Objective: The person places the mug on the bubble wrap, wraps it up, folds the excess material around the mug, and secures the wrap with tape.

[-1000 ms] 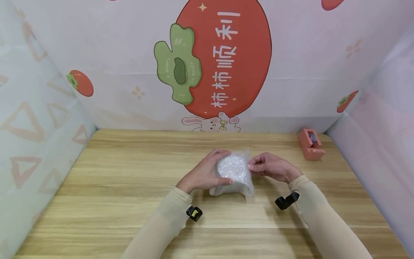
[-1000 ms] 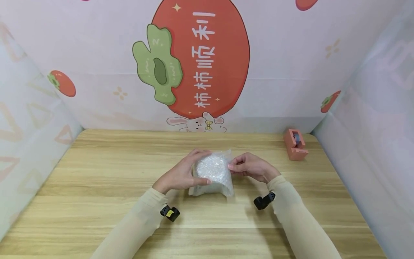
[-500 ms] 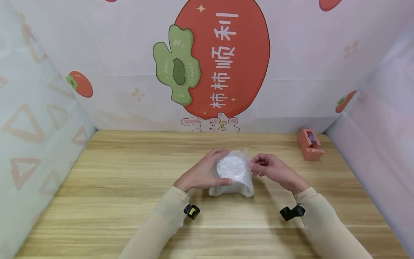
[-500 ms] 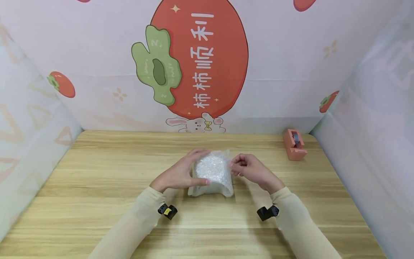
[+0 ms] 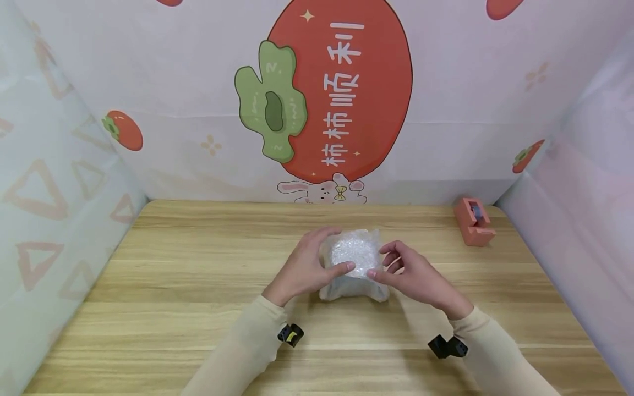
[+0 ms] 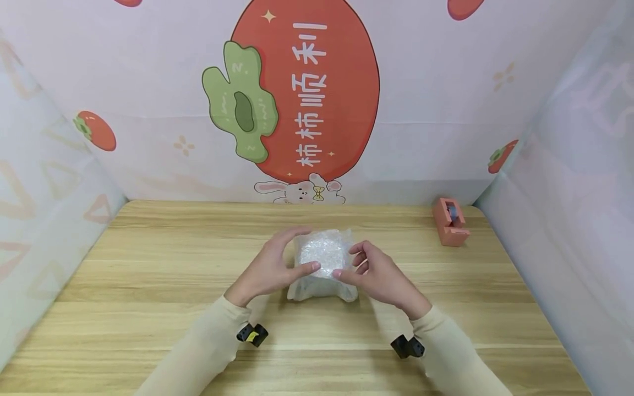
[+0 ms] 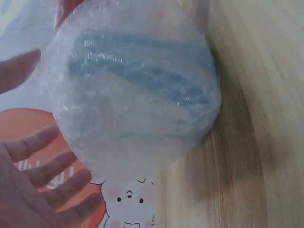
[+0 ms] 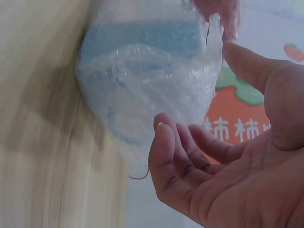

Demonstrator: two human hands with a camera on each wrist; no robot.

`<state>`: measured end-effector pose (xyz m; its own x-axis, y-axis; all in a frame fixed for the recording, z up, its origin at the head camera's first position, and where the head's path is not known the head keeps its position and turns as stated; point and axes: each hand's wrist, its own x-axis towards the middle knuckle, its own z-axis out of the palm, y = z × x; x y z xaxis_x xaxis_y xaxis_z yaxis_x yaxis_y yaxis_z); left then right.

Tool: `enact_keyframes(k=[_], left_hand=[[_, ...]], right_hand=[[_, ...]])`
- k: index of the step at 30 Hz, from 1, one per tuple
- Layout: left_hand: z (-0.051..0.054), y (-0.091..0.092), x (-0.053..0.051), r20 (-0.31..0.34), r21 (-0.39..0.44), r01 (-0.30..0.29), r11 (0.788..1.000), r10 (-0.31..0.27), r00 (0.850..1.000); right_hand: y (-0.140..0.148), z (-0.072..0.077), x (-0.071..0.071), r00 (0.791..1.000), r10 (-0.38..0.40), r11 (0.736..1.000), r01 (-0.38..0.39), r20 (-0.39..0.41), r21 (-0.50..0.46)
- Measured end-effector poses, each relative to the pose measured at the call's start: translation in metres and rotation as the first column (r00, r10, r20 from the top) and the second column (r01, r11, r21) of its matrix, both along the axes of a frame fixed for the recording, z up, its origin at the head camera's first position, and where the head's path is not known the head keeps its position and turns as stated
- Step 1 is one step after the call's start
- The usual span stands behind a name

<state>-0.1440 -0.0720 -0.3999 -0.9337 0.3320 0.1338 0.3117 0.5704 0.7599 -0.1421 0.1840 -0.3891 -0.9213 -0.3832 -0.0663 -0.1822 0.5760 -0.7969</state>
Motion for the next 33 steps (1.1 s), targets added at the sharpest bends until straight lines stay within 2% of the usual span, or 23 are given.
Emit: enact_keyframes(k=[4, 7, 9, 12, 17, 20, 23, 26, 28, 30, 31, 33], left_hand=[[0.003, 0.003, 0.01, -0.041, -0.067, -0.078, 0.995, 0.076, 0.996], [0.005, 0.006, 0.018, -0.023, -0.1, -0.141, 0.985, 0.14, 0.99], [0.006, 0.007, 0.022, 0.009, -0.097, -0.163, 0.982, 0.164, 0.986], [0.007, 0.008, 0.025, 0.05, -0.068, -0.161, 0.985, 0.165, 0.985], [0.005, 0.009, 0.024, 0.107, 0.016, -0.16, 0.987, 0.158, 0.982], [0.003, 0.012, 0.024, 0.104, 0.048, -0.182, 0.982, 0.176, 0.979], [0.001, 0.017, 0.026, 0.024, 0.039, -0.216, 0.976, 0.215, 0.976], [0.0, 0.022, 0.032, -0.136, -0.001, -0.229, 0.973, 0.227, 0.964], [0.0, 0.025, 0.036, -0.251, -0.041, -0.214, 0.976, 0.198, 0.948], [-0.001, 0.026, 0.039, -0.337, -0.093, -0.191, 0.977, 0.149, 0.93], [-0.001, 0.026, 0.04, -0.363, -0.121, -0.18, 0.976, 0.125, 0.923], [-0.001, 0.025, 0.043, -0.382, -0.165, -0.162, 0.973, 0.088, 0.92]], right_hand=[[-0.003, -0.001, 0.005, 0.999, -0.001, 1.0, 0.002, -0.052, 0.022], [-0.006, -0.003, 0.008, 0.996, -0.014, 0.999, 0.016, -0.083, 0.029], [-0.007, -0.004, 0.009, 0.995, -0.024, 0.999, 0.028, -0.096, 0.036], [-0.01, -0.004, 0.011, 0.994, -0.03, 0.998, 0.035, -0.107, 0.042], [-0.012, -0.004, 0.011, 0.992, -0.029, 0.999, 0.034, -0.122, 0.04], [-0.012, -0.004, 0.011, 0.991, -0.031, 0.998, 0.037, -0.13, 0.041], [-0.011, -0.004, 0.012, 0.992, -0.03, 0.999, 0.035, -0.127, 0.038], [-0.011, -0.004, 0.012, 0.991, -0.022, 0.999, 0.026, -0.128, 0.033], [-0.011, -0.005, 0.012, 0.991, -0.021, 0.999, 0.025, -0.129, 0.032], [-0.011, -0.005, 0.012, 0.991, -0.023, 0.999, 0.028, -0.13, 0.035], [-0.011, -0.005, 0.012, 0.991, -0.023, 0.999, 0.028, -0.129, 0.035], [-0.011, -0.006, 0.012, 0.991, -0.025, 0.999, 0.03, -0.133, 0.037]])
